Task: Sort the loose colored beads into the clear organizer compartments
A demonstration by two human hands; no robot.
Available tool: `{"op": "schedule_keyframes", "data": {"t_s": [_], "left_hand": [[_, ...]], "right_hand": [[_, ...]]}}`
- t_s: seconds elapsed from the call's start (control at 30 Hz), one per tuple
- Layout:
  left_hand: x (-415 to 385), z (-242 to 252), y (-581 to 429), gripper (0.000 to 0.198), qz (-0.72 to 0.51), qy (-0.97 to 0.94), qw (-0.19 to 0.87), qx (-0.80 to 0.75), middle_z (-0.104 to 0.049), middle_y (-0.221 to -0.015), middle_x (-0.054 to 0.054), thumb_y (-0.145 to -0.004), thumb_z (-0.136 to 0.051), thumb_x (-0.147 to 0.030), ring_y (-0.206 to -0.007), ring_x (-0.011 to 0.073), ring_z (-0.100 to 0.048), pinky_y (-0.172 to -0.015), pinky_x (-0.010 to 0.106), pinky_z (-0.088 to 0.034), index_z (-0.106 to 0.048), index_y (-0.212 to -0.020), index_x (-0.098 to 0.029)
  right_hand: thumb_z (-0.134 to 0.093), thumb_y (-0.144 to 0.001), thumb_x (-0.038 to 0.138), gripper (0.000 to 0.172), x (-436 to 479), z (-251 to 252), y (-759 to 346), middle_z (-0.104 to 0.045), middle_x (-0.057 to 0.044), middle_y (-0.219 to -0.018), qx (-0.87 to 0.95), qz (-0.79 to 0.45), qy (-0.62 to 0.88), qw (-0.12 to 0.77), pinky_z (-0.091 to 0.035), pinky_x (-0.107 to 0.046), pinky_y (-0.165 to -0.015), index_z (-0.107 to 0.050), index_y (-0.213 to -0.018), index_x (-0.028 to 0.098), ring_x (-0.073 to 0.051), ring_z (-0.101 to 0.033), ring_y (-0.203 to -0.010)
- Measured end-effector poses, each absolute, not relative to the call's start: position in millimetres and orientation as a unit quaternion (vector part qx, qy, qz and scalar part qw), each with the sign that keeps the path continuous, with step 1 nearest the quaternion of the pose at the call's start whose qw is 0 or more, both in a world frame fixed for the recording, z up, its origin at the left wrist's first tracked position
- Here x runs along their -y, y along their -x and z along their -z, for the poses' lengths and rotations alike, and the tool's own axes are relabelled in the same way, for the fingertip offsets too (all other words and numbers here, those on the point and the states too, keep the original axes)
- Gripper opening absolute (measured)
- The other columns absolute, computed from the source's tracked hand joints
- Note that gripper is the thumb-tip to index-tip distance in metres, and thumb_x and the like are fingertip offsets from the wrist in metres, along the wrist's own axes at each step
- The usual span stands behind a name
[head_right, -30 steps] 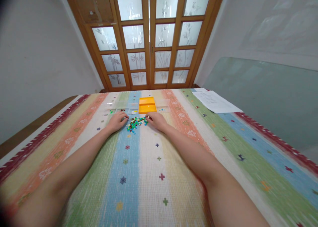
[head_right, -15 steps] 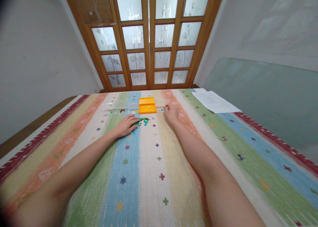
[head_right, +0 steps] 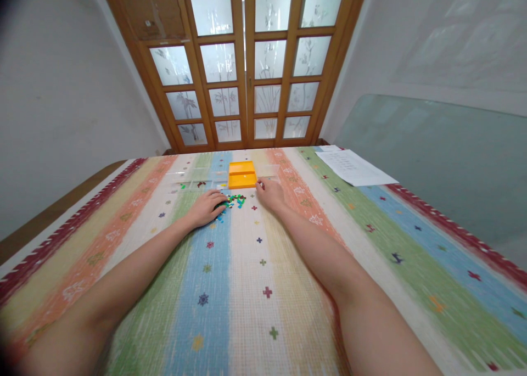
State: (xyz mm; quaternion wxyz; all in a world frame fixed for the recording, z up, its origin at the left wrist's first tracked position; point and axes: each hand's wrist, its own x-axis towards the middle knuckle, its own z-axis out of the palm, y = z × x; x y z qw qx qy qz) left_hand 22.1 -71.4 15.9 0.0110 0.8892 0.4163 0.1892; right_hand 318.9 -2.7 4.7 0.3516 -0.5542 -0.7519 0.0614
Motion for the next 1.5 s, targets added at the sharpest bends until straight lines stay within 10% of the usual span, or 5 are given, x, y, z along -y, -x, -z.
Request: {"op": "schedule_keyframes", "data": {"t_s": [1.5], "left_hand": [[64, -5, -22, 0.042, -0.208, -0.876, -0.022, -0.434, -0.065, -0.134, 0.009, -0.108, -0.036, -0.035, -0.126, 0.0259, -0.053, -0.113, 0.046, -0.042, -0.067, -0.133, -0.021]], "right_hand": [[-0.053, -0.100, 0.031, 0.021, 9, -7, -310, -0.075, -0.005, -0.091, 0.808, -0.062, 0.509, 0.289, -0.034, -0.028, -0.069, -0.072, -0.098, 0.022, -0.019, -0.062, -0.079]]}}
